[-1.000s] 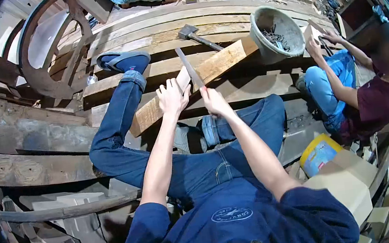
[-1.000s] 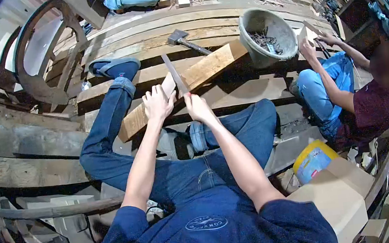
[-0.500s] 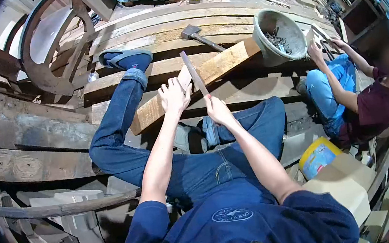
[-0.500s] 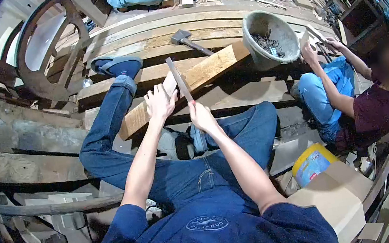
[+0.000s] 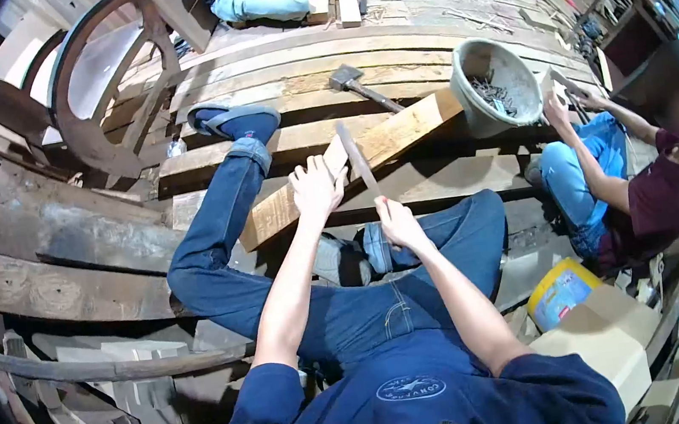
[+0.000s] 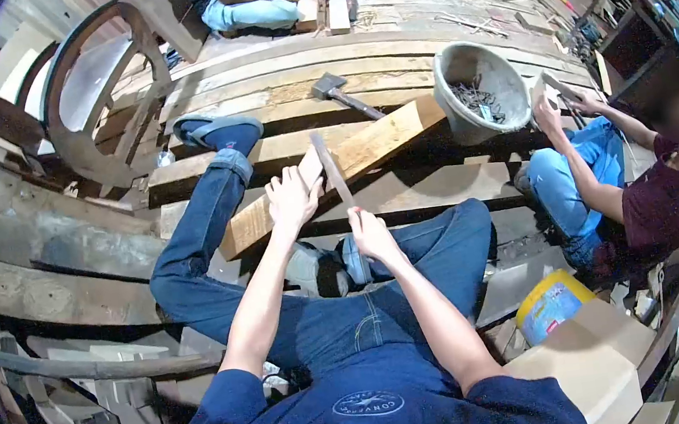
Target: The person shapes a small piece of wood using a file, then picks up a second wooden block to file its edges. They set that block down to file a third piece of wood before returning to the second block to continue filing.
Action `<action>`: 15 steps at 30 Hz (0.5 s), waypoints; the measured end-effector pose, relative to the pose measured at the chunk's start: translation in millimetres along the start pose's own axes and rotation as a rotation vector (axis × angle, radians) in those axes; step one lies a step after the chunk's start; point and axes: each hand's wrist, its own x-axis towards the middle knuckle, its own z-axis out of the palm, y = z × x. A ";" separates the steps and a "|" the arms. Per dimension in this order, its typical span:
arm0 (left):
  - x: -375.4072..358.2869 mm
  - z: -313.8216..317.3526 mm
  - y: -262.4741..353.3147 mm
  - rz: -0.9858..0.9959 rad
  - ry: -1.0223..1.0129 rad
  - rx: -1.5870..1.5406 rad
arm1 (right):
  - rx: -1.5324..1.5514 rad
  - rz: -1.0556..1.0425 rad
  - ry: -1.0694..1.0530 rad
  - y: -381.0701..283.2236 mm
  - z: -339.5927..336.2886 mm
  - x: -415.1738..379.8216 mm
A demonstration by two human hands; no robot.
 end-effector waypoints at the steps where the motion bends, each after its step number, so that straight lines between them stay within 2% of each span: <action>1: -0.2 1.8 -0.8 0.014 0.006 0.004 | -0.003 0.032 -0.032 -6.7 -2.2 22.5; 2: -1.6 2.7 -1.7 0.025 0.014 0.011 | -0.005 0.060 -0.065 -13.7 -3.4 43.0; 3: -2.0 3.5 -1.6 0.033 0.033 0.024 | 0.151 0.142 -0.084 -39.0 -12.6 50.8; 4: -1.1 4.5 -1.5 0.008 0.003 0.008 | 0.045 0.000 -0.037 -44.1 -10.6 69.8; 6: 1.1 6.8 0.0 -0.037 0.028 0.002 | 0.195 0.201 -0.108 -62.9 -13.4 77.1; 7: 3.7 4.1 1.7 -0.071 0.008 -0.031 | 0.200 0.202 -0.108 -60.9 -9.7 79.1; 8: 3.7 0.5 3.7 -0.067 -0.029 0.006 | 0.122 0.043 0.011 -20.6 18.9 93.7; 10: 3.4 -3.7 2.7 -0.053 -0.052 -0.018 | 0.124 0.120 -0.020 -21.1 8.8 67.5; 12: 2.8 -3.8 4.0 -0.057 -0.029 -0.014 | 0.048 0.047 -0.023 -13.1 -6.9 31.9; 14: 2.8 -3.9 3.6 -0.056 -0.037 -0.027 | 0.165 -0.069 0.011 21.9 -8.9 -2.1; 15: 2.4 -3.6 2.3 -0.052 -0.058 -0.040 | 0.408 0.144 -0.178 19.6 -29.0 -20.9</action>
